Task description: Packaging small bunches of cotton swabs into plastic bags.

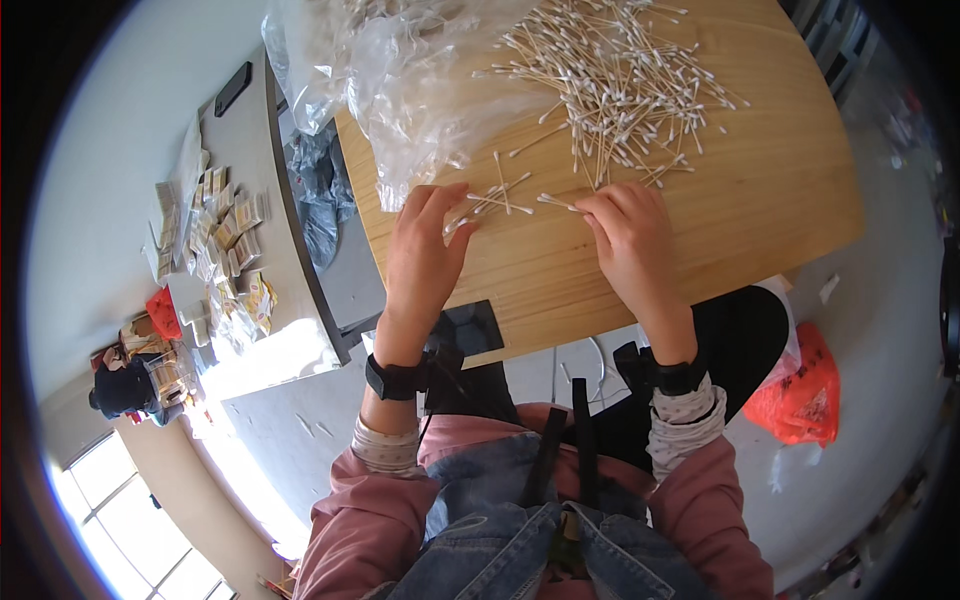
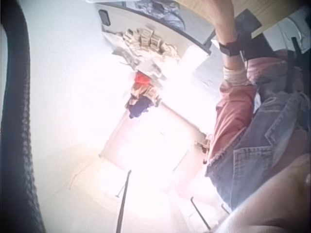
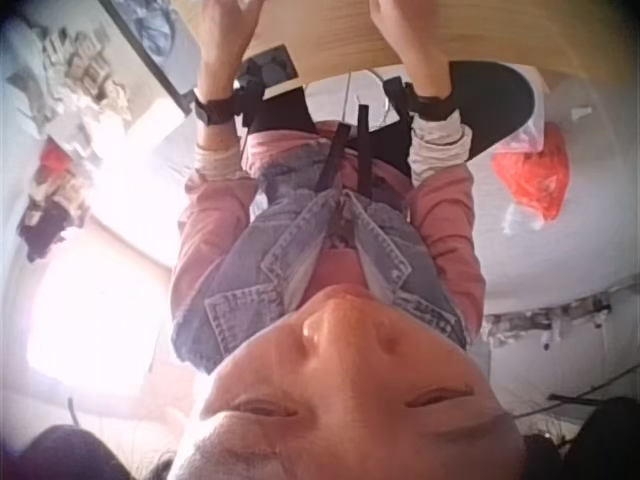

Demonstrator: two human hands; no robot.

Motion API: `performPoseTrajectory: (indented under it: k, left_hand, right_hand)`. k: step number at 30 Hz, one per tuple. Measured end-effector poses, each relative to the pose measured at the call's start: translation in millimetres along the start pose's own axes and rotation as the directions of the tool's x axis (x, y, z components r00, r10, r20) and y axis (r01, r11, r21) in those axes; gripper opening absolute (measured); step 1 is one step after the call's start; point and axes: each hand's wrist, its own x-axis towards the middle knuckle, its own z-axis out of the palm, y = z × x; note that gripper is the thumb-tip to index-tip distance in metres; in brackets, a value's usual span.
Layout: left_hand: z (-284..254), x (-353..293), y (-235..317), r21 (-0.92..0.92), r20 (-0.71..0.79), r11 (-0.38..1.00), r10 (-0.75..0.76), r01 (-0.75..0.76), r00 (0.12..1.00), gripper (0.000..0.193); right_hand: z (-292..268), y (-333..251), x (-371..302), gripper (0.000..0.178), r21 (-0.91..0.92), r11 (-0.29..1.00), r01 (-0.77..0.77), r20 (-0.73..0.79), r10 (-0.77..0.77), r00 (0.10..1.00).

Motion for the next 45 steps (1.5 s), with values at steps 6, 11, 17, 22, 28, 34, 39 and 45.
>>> performPoseTrajectory:
  k: [6,11,17,22,28,34,39,45]
  left_hand:
    - [-5.1,-3.4,-8.8,-0.095,0.031,0.987,-0.127,0.129,0.991,0.02]
    - [6.5,0.1,2.4,-0.103,0.009,0.993,-0.057,0.058,0.998,0.011]
    - [37.0,15.1,20.3,-0.176,0.018,0.983,0.049,-0.045,0.999,0.011]
    - [49.4,23.2,32.8,0.012,-0.24,0.991,0.133,-0.134,0.962,0.011]
    - [51.3,16.4,41.3,-0.084,-0.018,0.995,0.046,-0.047,0.999,0.01]
    - [48.9,2.4,42.5,0.161,0.042,0.984,0.071,-0.077,0.997,0.014]
    - [43.5,-28.0,68.6,-0.075,-0.016,0.99,-0.117,0.116,0.993,0.012]
    - [47.3,-18.1,58.6,-0.072,-0.134,0.993,-0.099,0.09,0.986,0.013]
  right_hand:
    - [-9.5,4.6,-5.0,0.016,-0.02,1.0,-0.001,-0.013,0.001,1.0]
    - [-15.0,-0.1,-7.3,0.014,0.033,0.999,0.019,0.051,-0.02,0.998]
    - [-20.3,-1.2,-9.3,0.009,0.032,0.999,0.031,0.12,-0.035,0.992]
    - [-22.4,2.1,-12.1,0.009,0.031,0.999,0.011,0.098,-0.014,0.995]
    - [-23.1,5.2,-13.1,0.01,0.054,0.999,0.002,0.06,-0.006,0.998]
    - [-19.7,5.7,-16.1,0.015,0.045,0.999,0.022,0.014,-0.022,1.0]
    - [-16.7,-17.5,-17.8,0.013,0.487,0.83,-0.272,0.107,0.253,0.962]
    - [-15.2,-10.8,-24.2,0.013,0.467,0.844,-0.264,0.081,0.257,0.963]
